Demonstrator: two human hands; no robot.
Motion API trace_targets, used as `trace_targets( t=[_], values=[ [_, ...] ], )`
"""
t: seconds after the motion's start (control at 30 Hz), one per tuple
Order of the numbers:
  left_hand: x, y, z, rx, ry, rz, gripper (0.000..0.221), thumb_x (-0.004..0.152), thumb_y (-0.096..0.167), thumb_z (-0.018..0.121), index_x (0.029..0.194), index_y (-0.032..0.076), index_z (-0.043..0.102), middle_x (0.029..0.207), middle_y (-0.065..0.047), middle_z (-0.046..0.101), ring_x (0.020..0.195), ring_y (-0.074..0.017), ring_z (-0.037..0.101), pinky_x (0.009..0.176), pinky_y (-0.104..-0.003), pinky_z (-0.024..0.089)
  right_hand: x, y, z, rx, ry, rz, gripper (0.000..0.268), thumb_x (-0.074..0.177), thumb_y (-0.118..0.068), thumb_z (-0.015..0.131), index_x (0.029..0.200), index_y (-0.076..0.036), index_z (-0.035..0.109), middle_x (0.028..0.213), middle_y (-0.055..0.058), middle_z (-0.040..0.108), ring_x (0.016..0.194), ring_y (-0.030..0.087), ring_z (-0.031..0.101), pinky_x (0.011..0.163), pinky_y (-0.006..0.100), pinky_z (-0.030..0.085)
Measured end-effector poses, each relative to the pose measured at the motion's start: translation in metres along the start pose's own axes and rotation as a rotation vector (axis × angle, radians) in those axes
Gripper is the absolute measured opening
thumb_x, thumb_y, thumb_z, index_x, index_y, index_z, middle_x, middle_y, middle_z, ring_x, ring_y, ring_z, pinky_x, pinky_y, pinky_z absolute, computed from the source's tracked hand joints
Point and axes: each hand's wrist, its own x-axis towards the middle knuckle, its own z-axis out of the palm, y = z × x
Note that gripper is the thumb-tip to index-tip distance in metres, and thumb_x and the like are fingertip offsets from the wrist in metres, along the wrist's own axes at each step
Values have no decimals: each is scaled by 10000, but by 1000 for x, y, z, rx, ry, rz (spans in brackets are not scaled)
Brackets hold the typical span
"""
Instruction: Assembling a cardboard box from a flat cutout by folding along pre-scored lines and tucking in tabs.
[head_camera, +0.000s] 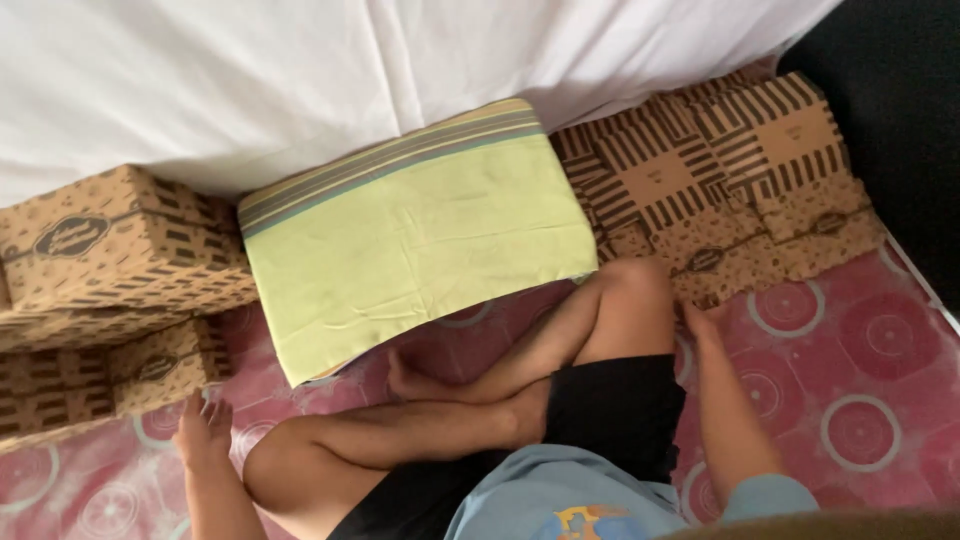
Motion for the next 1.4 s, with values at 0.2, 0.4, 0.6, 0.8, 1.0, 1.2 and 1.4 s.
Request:
trace_targets(
  t=[0.2,0.4,0.6,0.8,1.0,1.2,1.4],
  values=[
    [-91,-10,-13,95,-67,253,412,1055,274,675,1310,-28,559,1326,-128,585,1233,-221,655,1042,-295,624,-73,-42,-4,-57,591,-109,412,822,-370,858,944,-5,712,867,107,714,733,225,649,691,363,539],
    [-145,-14,-13,165,-50,463,360,1091,256,663,1326,-10,602,1174,-95,640,1056,-150,652,925,-216,590,-83,-61,8,176,463,-116,272,877,-246,816,1009,-34,711,884,57,703,740,149,670,672,273,537],
    [-173,-12,0,447,39,687,302,1097,150,704,1290,-75,645,1121,-198,686,945,-194,651,775,-250,548,-125,-129,23,-651,488,-363,527,1051,-158,494,1568,-170,393,1674,222,141,1522,458,106,1163,625,261],
    [-196,-11,3,470,57,721,355,1099,132,698,1324,-124,600,1179,-312,657,1025,-319,669,808,-336,573,-135,-156,22,-1025,160,-352,936,817,-241,802,1595,-276,282,1621,207,272,1440,501,308,1119,642,383],
    [-188,-16,2,440,27,823,331,1113,94,701,1282,-173,601,1142,-316,668,1056,-336,678,859,-358,570,-144,-150,20,-1265,6,-399,946,850,-248,751,1603,-322,184,1638,197,197,1346,537,416,1031,634,498],
    [-173,-22,-7,391,27,822,275,1080,92,721,1260,-96,634,1157,-234,681,1086,-294,677,886,-336,576,-196,-176,7,-792,-102,-390,507,964,-415,506,1056,47,696,912,163,714,806,285,612,740,376,476],
    [-178,-23,-5,350,43,847,278,1069,66,722,1264,-109,630,1169,-237,674,1097,-301,669,912,-347,577,-160,-162,-22,-1122,374,-719,183,938,-204,559,1015,-70,657,931,210,713,813,450,664,720,545,549]
  ],
)
